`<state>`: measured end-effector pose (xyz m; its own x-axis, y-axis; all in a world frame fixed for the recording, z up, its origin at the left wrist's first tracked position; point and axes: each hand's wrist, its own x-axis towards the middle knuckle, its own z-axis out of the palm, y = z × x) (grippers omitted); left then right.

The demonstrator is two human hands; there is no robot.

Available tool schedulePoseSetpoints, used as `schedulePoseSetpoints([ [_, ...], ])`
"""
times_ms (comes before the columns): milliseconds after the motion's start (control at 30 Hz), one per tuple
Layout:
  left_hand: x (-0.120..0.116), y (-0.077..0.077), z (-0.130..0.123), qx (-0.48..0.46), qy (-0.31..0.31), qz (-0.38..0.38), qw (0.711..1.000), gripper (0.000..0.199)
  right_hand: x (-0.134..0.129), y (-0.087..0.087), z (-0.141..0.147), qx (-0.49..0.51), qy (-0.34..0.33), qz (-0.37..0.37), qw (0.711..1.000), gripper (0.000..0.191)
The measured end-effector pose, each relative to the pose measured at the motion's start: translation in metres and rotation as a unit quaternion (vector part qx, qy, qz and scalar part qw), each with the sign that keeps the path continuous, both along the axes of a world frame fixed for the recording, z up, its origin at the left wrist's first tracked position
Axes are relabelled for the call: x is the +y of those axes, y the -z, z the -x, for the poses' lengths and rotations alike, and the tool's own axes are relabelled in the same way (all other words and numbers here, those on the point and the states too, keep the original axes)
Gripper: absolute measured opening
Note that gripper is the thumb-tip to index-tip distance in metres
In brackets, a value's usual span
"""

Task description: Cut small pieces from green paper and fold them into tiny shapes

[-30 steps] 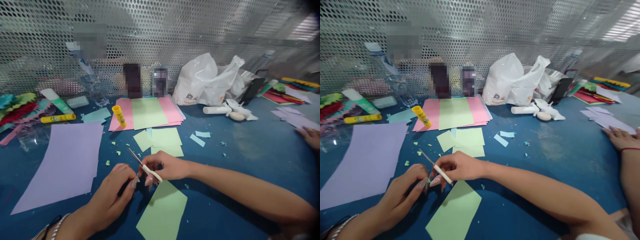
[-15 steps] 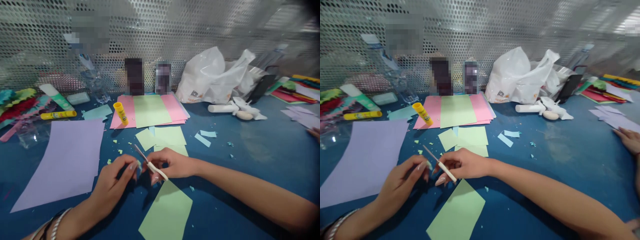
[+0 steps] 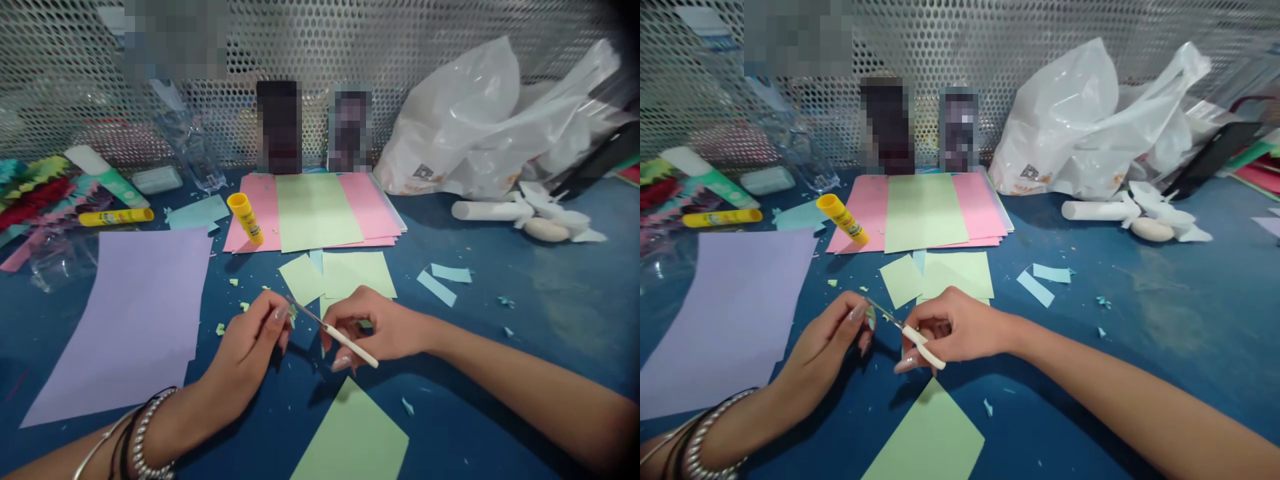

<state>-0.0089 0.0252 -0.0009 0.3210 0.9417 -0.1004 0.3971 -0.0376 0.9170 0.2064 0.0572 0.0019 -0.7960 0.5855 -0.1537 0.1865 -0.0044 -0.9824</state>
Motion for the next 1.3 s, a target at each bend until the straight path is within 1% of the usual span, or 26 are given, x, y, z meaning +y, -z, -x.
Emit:
schedulePoseSetpoints([
  [100,0.001,0.001,0.002,-0.010,-0.008,-0.005,1.000,0.027,0.002,0.000,-0.002,-0.004,-0.008,0.038,0.999,0.024],
  [233,0.002,0.002,0.003,-0.023,-0.038,-0.009,0.999,0.024,0.004,0.001,-0.004,0.009,-0.018,0.084,0.996,0.024],
  [433,0.001,0.001,0.004,-0.035,-0.044,0.008,0.998,0.025,0.002,0.001,-0.003,-0.004,-0.008,0.053,0.999,0.021],
  [567,0.001,0.002,0.002,-0.058,-0.042,0.010,0.997,0.026,0.002,0.000,-0.001,-0.010,-0.011,0.076,0.997,0.021],
  [700,0.003,0.004,0.000,-0.126,-0.042,0.039,0.990,0.017,0.002,0.000,0.000,-0.013,-0.009,0.093,0.996,0.024],
  [767,0.006,0.004,0.000,-0.137,-0.050,0.032,0.989,0.023,0.001,0.000,0.000,-0.006,-0.010,0.105,0.994,0.024],
  [833,0.008,0.003,-0.001,-0.129,-0.056,0.013,0.990,0.023,0.000,0.001,0.001,0.006,-0.008,0.115,0.993,0.023],
  [900,0.009,0.001,-0.001,-0.122,-0.060,-0.006,0.991,0.019,0.000,0.001,0.001,0.011,-0.008,0.110,0.994,0.024],
  [1000,0.010,-0.001,-0.001,-0.120,-0.067,-0.028,0.990,0.019,0.000,0.001,0.002,0.010,-0.013,0.084,0.996,0.026],
  [1167,0.013,-0.003,-0.004,-0.116,-0.064,-0.034,0.991,0.021,0.004,0.003,0.001,0.005,-0.014,0.064,0.998,0.030],
  [1300,0.014,-0.004,-0.005,-0.106,-0.074,-0.040,0.991,0.025,0.007,0.004,0.000,-0.002,-0.005,0.046,0.999,0.032],
])
